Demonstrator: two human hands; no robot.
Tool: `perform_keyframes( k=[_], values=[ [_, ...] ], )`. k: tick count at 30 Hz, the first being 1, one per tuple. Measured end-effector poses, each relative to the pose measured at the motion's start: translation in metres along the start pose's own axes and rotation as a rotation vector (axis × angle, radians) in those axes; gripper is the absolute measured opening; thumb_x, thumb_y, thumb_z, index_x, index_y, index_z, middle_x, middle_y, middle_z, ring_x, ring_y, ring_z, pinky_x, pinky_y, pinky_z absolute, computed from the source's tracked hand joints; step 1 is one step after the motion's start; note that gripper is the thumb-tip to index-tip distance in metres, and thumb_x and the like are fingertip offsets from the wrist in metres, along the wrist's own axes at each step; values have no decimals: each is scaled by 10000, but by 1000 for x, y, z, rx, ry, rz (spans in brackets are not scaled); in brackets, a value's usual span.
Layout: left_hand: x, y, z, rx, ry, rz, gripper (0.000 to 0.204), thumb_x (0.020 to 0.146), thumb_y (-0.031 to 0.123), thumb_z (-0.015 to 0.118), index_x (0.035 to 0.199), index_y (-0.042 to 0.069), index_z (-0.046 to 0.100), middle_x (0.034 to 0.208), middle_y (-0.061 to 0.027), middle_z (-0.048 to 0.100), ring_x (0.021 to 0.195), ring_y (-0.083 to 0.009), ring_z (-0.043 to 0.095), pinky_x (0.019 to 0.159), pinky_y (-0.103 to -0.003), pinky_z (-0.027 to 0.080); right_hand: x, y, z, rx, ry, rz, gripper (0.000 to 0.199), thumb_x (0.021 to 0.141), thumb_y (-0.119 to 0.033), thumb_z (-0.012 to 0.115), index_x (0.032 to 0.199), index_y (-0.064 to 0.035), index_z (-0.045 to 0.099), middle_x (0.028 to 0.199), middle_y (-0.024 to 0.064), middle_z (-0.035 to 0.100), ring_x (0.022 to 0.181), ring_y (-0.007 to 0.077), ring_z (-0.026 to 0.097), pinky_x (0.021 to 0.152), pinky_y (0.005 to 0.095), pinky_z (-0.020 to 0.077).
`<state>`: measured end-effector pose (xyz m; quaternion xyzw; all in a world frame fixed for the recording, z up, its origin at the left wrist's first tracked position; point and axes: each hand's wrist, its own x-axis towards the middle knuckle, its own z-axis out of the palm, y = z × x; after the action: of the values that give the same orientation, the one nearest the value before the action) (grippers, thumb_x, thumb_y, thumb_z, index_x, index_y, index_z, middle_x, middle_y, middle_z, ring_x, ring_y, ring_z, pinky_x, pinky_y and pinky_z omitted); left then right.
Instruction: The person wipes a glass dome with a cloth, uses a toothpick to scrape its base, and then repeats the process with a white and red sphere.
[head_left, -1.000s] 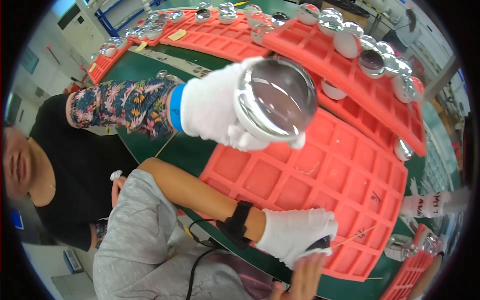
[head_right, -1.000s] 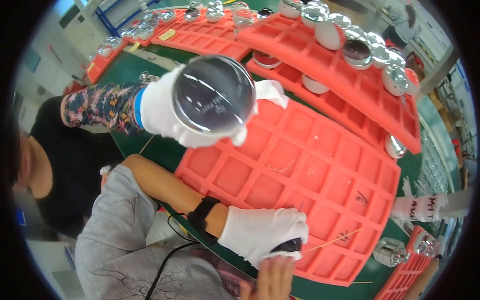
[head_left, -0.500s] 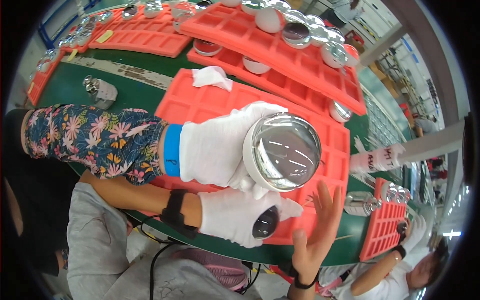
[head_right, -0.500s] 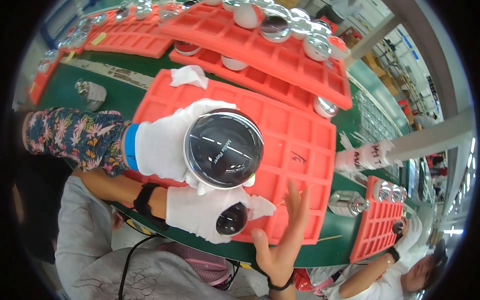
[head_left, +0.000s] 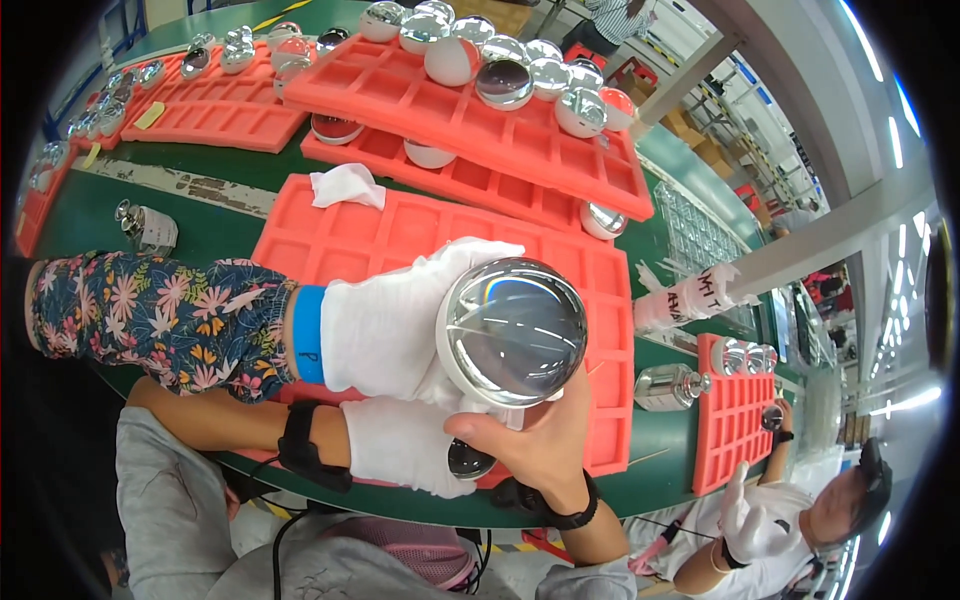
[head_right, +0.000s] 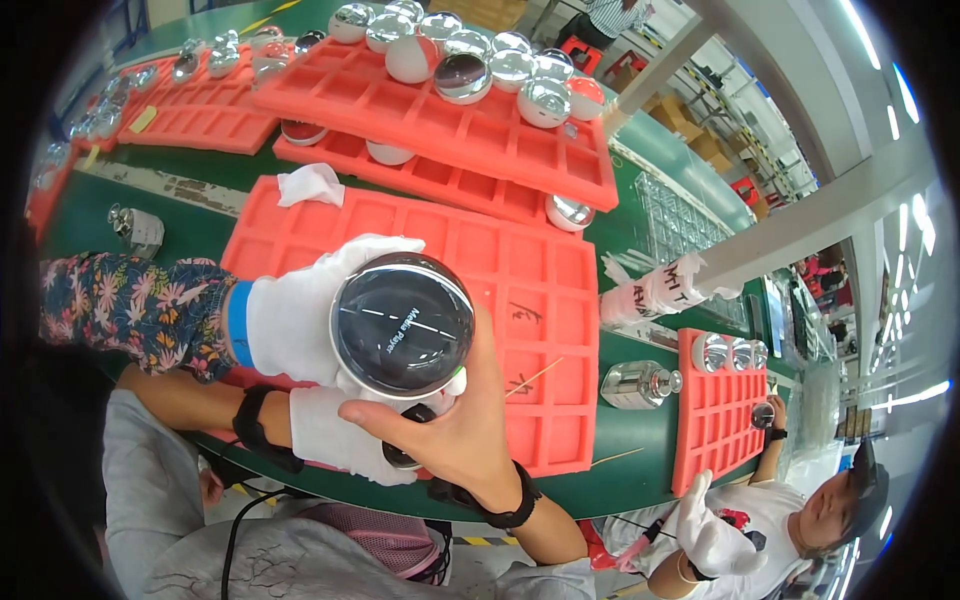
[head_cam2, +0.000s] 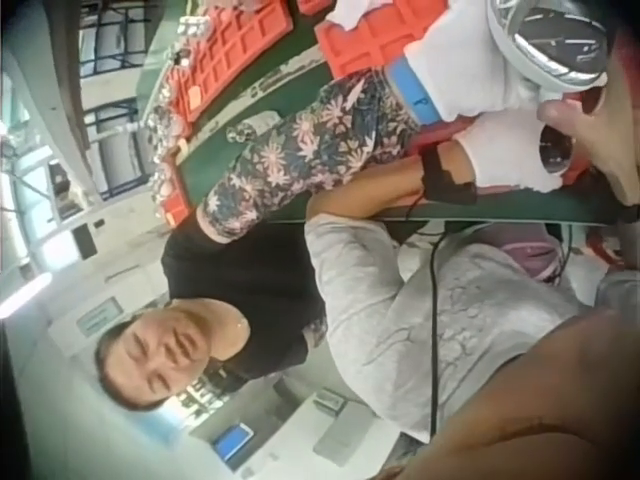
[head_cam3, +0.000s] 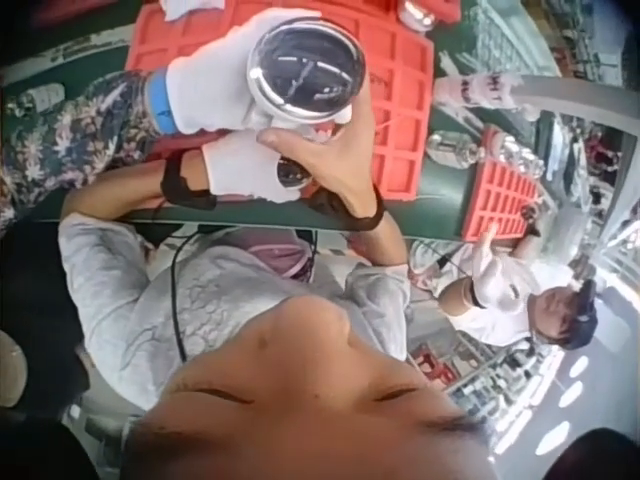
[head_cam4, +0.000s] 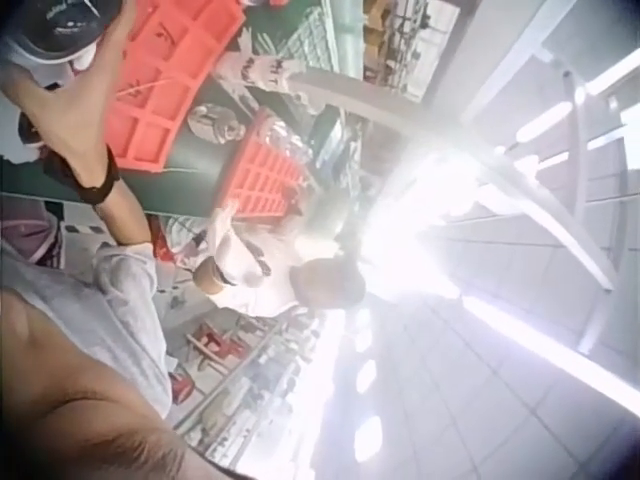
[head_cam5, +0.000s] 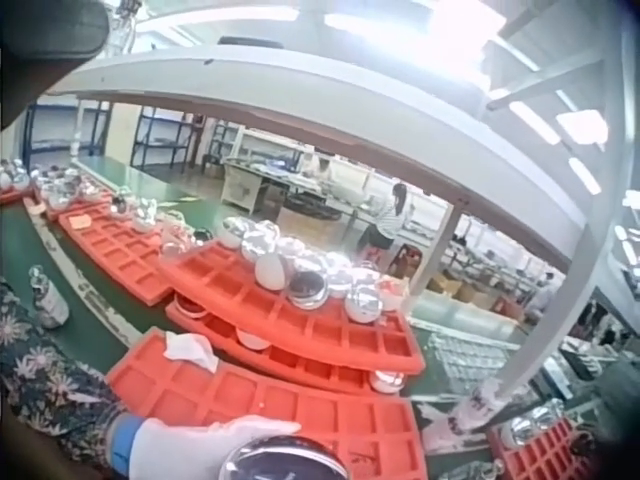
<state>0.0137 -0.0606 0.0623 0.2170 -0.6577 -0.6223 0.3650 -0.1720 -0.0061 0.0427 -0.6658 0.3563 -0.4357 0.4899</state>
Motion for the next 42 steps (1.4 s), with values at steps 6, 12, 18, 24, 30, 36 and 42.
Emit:
perform_keyframes(
  k=[6,12,18,24,30,36,42],
  values=[
    [-1,13,-5,122,-57,135,687,822,332,731,1408,117,444,1340,-80,600,1261,-234,567,1072,-430,469,6,-10,7,128,78,-46,909,652,-133,961,1367,24,423,1282,134,589,1198,230,602,1025,377,490],
    [-3,29,-14,246,-118,262,511,928,416,630,1356,153,541,1311,-64,642,1249,-227,577,1058,-451,482,13,-33,17,256,164,-63,959,641,-165,969,1391,35,406,1286,140,589,1196,233,605,1011,373,492],
    [-21,51,-13,139,-125,176,458,958,447,607,1332,183,589,1319,-41,647,1262,-214,565,1080,-461,458,2,-44,14,3,84,-192,982,629,-166,975,1404,40,407,1302,153,591,1198,232,608,1009,379,494],
    [-21,74,-2,-440,-91,-252,497,891,413,690,1336,218,587,1388,5,600,1315,-189,514,1168,-459,368,-9,-47,6,-119,-15,-284,986,615,-179,983,1397,34,421,1300,147,600,1188,242,618,1018,397,492],
    [0,66,22,-813,-125,-577,486,875,411,711,1307,220,598,1363,13,602,1288,-182,519,1163,-461,363,-26,-36,5,74,137,27,1056,625,-186,975,1453,35,358,1377,167,541,1289,261,542,1063,411,455],
    [5,56,35,-890,-2,-771,402,926,456,651,1211,172,634,1187,-33,679,1126,-201,612,1014,-469,485,-82,-4,1,213,419,12,1072,703,-194,922,1519,29,264,1459,182,456,1388,284,436,1140,418,360],
    [-6,27,41,-1021,-121,-790,403,970,513,582,1083,137,669,992,-54,727,920,-206,673,796,-445,565,-121,11,1,143,499,41,1008,737,-191,891,1510,22,280,1450,175,464,1358,285,464,1152,416,335]
  ],
)
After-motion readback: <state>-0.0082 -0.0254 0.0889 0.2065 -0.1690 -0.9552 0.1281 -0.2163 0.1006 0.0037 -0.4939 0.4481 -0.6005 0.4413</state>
